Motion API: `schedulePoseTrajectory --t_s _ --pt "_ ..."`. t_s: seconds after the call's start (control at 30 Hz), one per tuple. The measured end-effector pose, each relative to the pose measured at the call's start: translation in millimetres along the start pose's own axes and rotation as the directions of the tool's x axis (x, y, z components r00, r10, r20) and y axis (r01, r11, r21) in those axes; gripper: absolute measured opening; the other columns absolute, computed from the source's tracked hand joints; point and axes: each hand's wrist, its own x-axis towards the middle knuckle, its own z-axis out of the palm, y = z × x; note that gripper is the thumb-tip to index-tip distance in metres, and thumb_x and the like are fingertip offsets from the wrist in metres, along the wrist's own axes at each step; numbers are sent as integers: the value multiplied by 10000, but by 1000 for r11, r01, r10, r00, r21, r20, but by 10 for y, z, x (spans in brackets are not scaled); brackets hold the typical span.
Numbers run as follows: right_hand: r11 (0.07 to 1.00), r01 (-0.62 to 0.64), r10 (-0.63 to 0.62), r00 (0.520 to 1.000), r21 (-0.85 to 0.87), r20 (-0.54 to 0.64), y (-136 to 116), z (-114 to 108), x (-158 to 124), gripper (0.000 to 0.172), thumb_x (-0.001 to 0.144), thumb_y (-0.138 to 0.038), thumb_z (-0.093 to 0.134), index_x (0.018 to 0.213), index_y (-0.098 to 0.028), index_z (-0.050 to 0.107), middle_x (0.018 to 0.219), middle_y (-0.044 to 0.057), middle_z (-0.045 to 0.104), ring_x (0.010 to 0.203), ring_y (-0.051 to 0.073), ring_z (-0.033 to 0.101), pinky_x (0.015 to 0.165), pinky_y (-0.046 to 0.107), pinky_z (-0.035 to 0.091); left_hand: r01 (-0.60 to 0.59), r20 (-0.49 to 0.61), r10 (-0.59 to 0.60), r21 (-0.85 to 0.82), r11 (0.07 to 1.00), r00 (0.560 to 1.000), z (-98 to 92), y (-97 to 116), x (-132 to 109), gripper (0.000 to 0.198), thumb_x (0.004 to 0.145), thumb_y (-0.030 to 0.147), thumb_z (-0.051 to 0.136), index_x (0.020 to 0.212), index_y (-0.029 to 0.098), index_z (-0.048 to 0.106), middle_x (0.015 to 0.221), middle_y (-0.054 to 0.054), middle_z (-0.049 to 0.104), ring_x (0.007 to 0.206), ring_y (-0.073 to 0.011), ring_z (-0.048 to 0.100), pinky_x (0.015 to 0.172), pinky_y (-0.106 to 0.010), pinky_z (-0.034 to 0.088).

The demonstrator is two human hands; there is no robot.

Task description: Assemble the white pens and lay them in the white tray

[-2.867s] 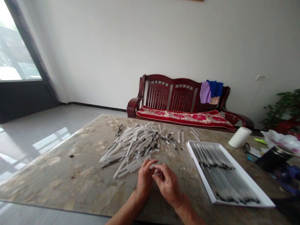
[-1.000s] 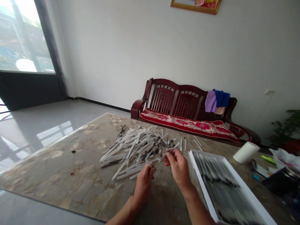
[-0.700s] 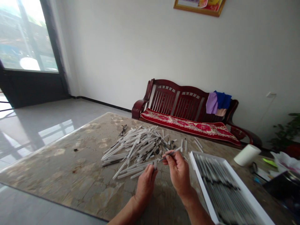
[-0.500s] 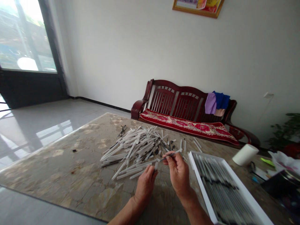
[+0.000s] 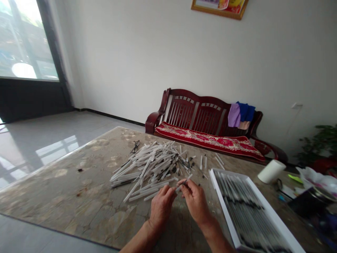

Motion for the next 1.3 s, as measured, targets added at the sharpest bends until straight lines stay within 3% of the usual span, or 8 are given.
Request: schedulePoseTrajectory --t_s 0.13,0.27,0.4,0.6,0.77,1.0,1.13,1.3 --pt "995 -17 46 956 102 -290 67 -19 11 238 902 -381 538 861 -191 675 835 52 719 647 158 670 600 239 549 70 -76 -92 -257 964 993 -58 29 -32 231 909 245 502 1090 232 644 924 -53 652 785 -173 634 701 -263 513" --pt "979 3 104 855 204 -508 73 37 -41 263 893 -420 555 888 -183 669 887 72 726 685 173 691 636 274 576 252 149 -203 -547 798 968 -75 60 -37 237 900 349 514 914 204 700 720 -17 628 601 -141 569 590 -249 482" --pt "963 -32 144 900 267 -412 135 269 -223 282 885 -433 570 909 -180 694 910 92 736 708 187 696 670 298 584 541 402 -413 -783 308 817 -34 49 56 434 853 524 548 1045 153 667 588 42 548 391 -67 360 371 -185 300" --pt "900 -159 302 899 407 -317 278 422 -337 362 791 -472 674 997 -174 676 899 85 715 683 197 675 576 292 570 476 505 -575 -852 -215 643 -31 -59 166 444 590 458 851 843 131 688 638 32 580 488 -33 457 422 -118 337" --pt "926 -122 283 851 358 -443 288 321 -383 485 875 -464 578 1280 -201 531 1114 114 657 874 223 673 684 325 572 450 499 -616 -857 -250 609 -16 -87 174 412 556 398 888 814 140 698 685 7 624 545 -51 531 463 -125 400" --pt "994 -59 71 988 94 -139 300 461 -390 450 935 -361 520 1376 -269 503 1389 87 549 1285 252 503 1058 426 425 535 544 -471 -828 -167 694 -27 -14 134 345 617 385 858 793 127 710 585 20 599 509 -62 510 492 -160 406" --pt "972 -47 94 975 230 -200 337 496 -404 599 923 -357 556 1474 -277 331 1345 107 578 1171 232 599 934 382 523 534 543 -494 -827 -175 678 -47 -26 144 397 597 414 862 827 132 704 586 18 612 501 -60 513 470 -148 376" --pt "988 -21 68 950 154 -306 370 432 -419 251 901 -380 581 1065 -207 660 880 55 715 783 184 690 707 276 562 597 571 -471 -794 -110 672 -22 -6 153 443 583 495 838 804 149 671 560 22 597 464 -76 490 429 -163 341"
